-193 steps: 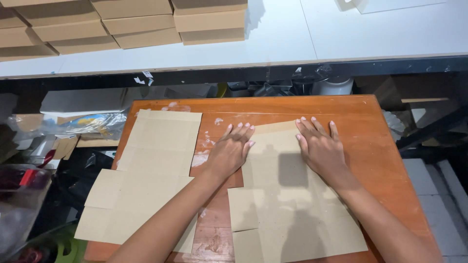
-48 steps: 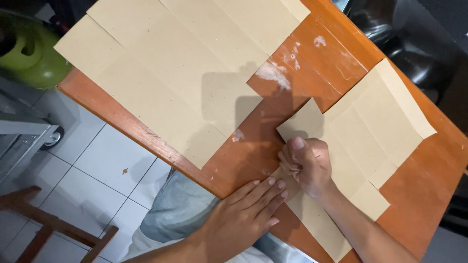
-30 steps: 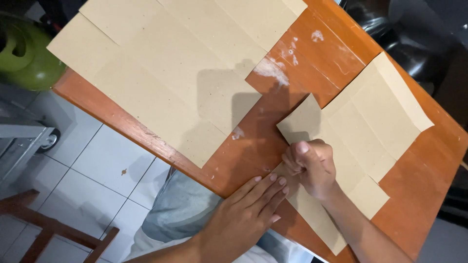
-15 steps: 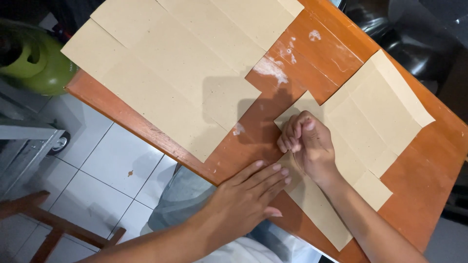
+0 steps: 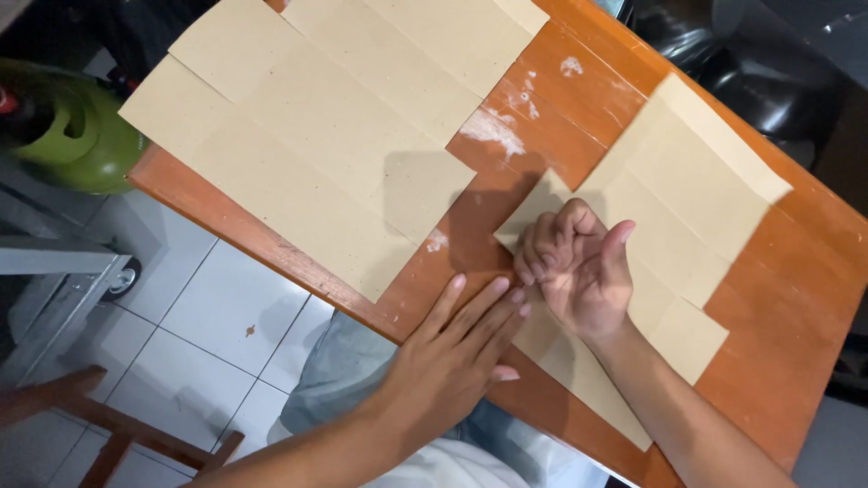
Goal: The person folds a flat cardboard box blank into a rectangular box by hand, creasing the edges and tucking the flaps to form the sides and bottom. They then place the finished box on a shelf with other completed boxes and begin folding another blank.
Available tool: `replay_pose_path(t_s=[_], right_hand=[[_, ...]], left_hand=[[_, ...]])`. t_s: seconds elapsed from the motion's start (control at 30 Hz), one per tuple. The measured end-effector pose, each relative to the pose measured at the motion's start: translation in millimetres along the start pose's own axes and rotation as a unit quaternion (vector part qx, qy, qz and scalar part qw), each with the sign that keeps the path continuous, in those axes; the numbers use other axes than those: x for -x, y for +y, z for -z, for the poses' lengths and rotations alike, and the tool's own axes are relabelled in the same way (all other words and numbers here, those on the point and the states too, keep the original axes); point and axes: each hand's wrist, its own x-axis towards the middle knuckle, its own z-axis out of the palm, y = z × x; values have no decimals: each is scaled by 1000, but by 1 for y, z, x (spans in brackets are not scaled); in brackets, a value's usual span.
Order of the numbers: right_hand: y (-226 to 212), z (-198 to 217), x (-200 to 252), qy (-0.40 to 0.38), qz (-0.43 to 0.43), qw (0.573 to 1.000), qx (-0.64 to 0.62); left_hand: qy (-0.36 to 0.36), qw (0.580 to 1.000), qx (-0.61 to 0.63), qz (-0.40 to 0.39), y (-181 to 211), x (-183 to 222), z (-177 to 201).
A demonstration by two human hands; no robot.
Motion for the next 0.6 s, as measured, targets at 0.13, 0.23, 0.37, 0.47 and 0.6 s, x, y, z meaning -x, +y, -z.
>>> replay_pose_path(t_s=[0.13, 0.23, 0.37, 0.47, 0.6], right_hand=[[6, 1, 3, -28, -19, 999, 8], [7, -3, 4, -36, -20, 999, 22], [5, -8, 5, -28, 7, 998, 62], [7, -15, 9, 19, 45, 994, 102], [12, -7, 11, 107, 158, 943, 272]], left_hand=[[-15, 999, 45, -10, -5, 22, 14], [-37, 998, 28, -50, -8, 22, 28], [-7, 998, 38, -55, 1, 2, 21], [-1, 1000, 12, -21, 14, 1, 3], [6, 1000, 17, -2, 15, 4, -3]])
